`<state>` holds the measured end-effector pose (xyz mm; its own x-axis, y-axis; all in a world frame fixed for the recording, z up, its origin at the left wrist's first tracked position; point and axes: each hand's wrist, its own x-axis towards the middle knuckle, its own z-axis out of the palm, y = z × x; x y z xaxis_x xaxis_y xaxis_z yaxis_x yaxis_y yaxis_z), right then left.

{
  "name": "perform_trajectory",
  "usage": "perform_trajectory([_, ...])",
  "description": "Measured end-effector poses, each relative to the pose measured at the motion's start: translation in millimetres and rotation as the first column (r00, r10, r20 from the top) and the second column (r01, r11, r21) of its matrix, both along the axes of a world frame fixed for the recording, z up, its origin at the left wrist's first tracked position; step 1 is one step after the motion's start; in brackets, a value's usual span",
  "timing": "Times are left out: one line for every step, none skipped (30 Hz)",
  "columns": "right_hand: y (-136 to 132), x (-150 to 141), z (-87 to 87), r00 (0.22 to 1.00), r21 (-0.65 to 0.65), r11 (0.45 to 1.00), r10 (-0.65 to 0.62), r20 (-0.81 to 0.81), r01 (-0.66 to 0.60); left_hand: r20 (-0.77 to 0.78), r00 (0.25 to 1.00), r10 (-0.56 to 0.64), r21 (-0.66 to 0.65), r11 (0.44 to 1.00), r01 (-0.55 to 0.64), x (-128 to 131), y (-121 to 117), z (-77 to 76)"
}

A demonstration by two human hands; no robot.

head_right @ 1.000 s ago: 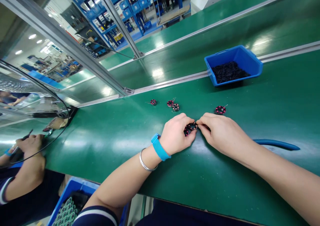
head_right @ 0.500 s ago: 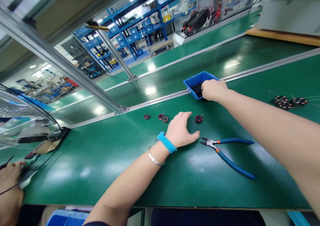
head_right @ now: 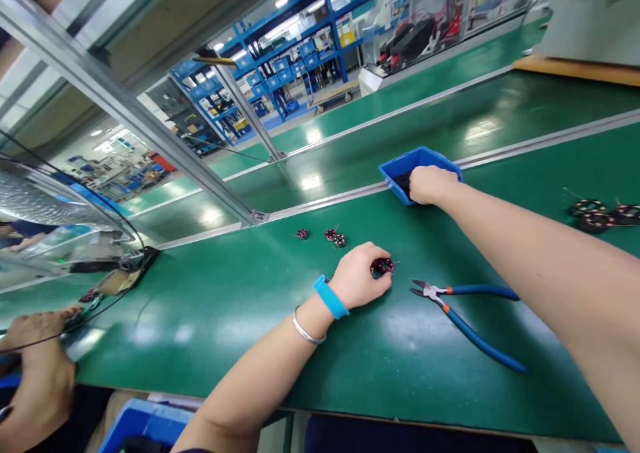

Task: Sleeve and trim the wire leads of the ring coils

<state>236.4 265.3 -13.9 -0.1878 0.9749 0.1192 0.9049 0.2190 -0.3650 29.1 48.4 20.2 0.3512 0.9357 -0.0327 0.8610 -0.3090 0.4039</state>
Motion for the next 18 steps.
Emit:
perform_trajectory([-1,-1,2.4,0.999,-0.043,0.998,-0.033,0.02,0.034,0.01,1.0,-0.003,0.001,1.0,0.003,-3,-4,-1.1])
perform_trajectory([-2,-2,5.9,0.997,-0.08,0.995,-0.062,0.039,0.065,0.022,1.0,-0.003,0.006,1.0,0.003,-5,-6,-2.4])
perform_trajectory([-3,-3,10.3,0.995,-0.103,0.991,-0.084,0.049,0.088,0.036,0.999,-0.001,0.015,1.0,0.0,-6,-8,-4.0])
perform_trajectory([-5,-3,15.3,0.994,-0.11,0.989,-0.096,0.049,0.101,0.053,0.999,0.002,0.026,1.0,-0.003,-6,-9,-5.7])
perform_trajectory([-6,-3,20.7,0.994,-0.108,0.988,-0.103,0.039,0.107,0.07,0.998,0.003,0.036,0.999,-0.006,-7,-9,-7.5])
perform_trajectory([-8,-2,26.1,0.994,-0.098,0.99,-0.105,0.02,0.106,0.087,0.996,0.004,0.045,0.999,-0.008,-7,-9,-9.4])
perform_trajectory([-10,0,31.4,0.995,-0.083,0.991,-0.103,-0.006,0.102,0.103,0.995,0.003,0.052,0.999,-0.009,-7,-9,-11.2])
perform_trajectory([-14,1,36.2,0.994,-0.064,0.993,-0.102,-0.039,0.099,0.116,0.993,0.002,0.055,0.998,-0.009,-7,-9,-12.8])
perform_trajectory([-19,4,40.0,0.992,-0.046,0.994,-0.1,-0.079,0.097,0.126,0.992,0.0,0.055,0.998,-0.007,-8,-9,-14.3])
perform_trajectory([-27,6,42.7,0.987,-0.03,0.995,-0.098,-0.124,0.095,0.136,0.991,-0.001,0.054,0.999,-0.006,-9,-9,-15.5])
perform_trajectory([-37,8,43.9,0.98,-0.023,0.996,-0.09,-0.176,0.087,0.145,0.989,-0.002,0.053,0.999,-0.006,-9,-9,-16.5])
perform_trajectory([-51,10,43.4,0.97,-0.024,0.998,-0.07,-0.232,0.066,0.153,0.988,-0.002,0.051,0.999,-0.005,-10,-9,-17.2])
perform_trajectory([-68,11,41.0,0.956,-0.031,0.999,-0.041,-0.29,0.034,0.16,0.987,-0.002,0.049,0.999,-0.006,-11,-10,-17.8])
perform_trajectory([-87,12,36.8,0.937,-0.05,0.998,0.013,-0.348,-0.033,0.165,0.986,-0.002,0.048,0.999,-0.006,-11,-10,-18.2])
perform_trajectory([-107,11,31.1,0.912,-0.058,0.993,0.075,-0.402,-0.107,0.168,0.986,-0.001,0.046,0.999,-0.007,-11,-10,-18.5])
perform_trajectory([-127,11,24.4,0.887,-0.07,0.981,0.133,-0.442,-0.183,0.172,0.985,0.002,0.043,0.999,-0.009,-11,-11,-18.6])
perform_trajectory([-145,10,17.2,0.861,-0.091,0.962,0.186,-0.473,-0.258,0.175,0.984,0.005,0.04,0.999,-0.012,-11,-11,-18.7])
perform_trajectory([-160,9,10.2,0.838,-0.1,0.947,0.218,-0.5,-0.306,0.18,0.984,0.008,0.037,0.999,-0.015,-11,-11,-18.6])
